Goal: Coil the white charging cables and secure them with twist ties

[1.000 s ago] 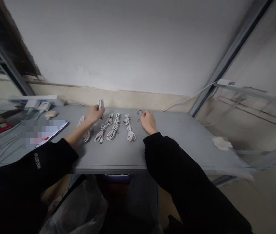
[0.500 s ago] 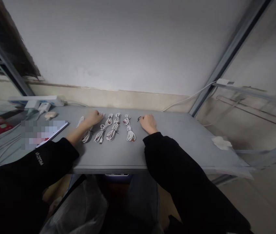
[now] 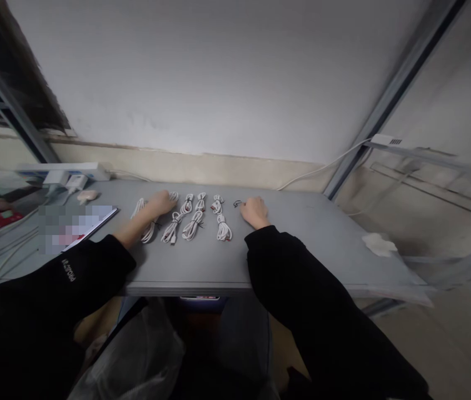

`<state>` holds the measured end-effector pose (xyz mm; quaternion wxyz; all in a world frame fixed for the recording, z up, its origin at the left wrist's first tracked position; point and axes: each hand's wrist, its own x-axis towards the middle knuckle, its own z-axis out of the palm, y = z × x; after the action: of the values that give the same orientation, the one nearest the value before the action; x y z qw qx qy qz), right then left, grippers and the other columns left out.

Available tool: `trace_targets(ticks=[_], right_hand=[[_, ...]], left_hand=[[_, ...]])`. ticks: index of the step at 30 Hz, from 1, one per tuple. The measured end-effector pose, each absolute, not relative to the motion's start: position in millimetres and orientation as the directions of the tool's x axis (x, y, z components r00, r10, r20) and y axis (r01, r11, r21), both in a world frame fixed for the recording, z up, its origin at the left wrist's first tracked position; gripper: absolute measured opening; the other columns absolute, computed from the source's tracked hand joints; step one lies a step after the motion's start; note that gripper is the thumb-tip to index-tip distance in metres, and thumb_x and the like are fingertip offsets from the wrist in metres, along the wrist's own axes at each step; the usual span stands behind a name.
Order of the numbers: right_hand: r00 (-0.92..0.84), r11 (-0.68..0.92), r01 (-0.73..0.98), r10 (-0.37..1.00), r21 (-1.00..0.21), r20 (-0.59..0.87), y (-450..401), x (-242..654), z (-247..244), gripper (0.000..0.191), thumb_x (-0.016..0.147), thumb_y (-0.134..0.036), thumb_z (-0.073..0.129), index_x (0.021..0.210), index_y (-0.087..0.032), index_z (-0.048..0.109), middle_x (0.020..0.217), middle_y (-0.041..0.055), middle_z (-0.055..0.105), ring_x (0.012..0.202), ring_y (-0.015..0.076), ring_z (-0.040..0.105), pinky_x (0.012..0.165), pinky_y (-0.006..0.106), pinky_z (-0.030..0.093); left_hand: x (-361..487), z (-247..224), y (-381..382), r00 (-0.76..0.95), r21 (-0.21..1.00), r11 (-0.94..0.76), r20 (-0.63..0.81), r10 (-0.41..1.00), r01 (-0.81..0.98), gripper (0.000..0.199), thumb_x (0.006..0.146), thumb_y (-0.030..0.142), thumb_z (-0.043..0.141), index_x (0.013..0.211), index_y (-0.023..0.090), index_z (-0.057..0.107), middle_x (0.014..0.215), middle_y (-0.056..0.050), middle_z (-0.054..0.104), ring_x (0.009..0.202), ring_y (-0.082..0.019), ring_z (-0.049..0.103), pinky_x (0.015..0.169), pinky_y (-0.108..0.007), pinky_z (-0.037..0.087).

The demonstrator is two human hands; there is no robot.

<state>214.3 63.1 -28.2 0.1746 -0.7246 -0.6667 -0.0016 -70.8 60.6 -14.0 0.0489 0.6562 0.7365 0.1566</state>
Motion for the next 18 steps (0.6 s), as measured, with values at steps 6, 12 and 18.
trace_targets(ticks=[6,12,18], right_hand=[[0.099,-0.04,0.97,0.966,-0.24,0.24,61,214,-28,0.026,0.087,-0.027,0.051,0.094,-0.013,0.072,0.107,0.0198,0.065,0.102,0.0311,0.061,0.075,0.037,0.048],[0.103,-0.054,0.974,0.971,-0.221,0.217,60,214,-26,0.025,0.087,-0.026,0.05,0.096,-0.013,0.07,0.111,0.0198,0.063,0.106,0.0325,0.059,0.076,0.038,0.047],[0.111,-0.048,0.965,0.965,-0.257,0.236,63,215,-30,0.025,0.087,-0.027,0.05,0.093,-0.013,0.07,0.108,0.0201,0.063,0.104,0.0324,0.06,0.076,0.04,0.048]], left_hand=[[-67,-7,51,-0.179,0.181,0.163,0.075,0.981,0.97,0.043,0.085,0.026,0.046,0.121,0.006,0.059,0.125,-0.027,0.061,0.114,-0.033,0.061,0.086,-0.035,0.048],[-63,-7,47,-0.198,0.142,0.178,0.142,0.97,0.974,0.051,0.086,0.033,0.049,0.126,0.002,0.052,0.133,-0.031,0.051,0.121,-0.038,0.054,0.095,-0.04,0.043],[-58,1,42,-0.171,0.185,0.118,0.303,0.938,0.976,0.05,0.086,0.034,0.047,0.127,0.007,0.053,0.131,-0.026,0.053,0.12,-0.036,0.053,0.096,-0.04,0.041]])
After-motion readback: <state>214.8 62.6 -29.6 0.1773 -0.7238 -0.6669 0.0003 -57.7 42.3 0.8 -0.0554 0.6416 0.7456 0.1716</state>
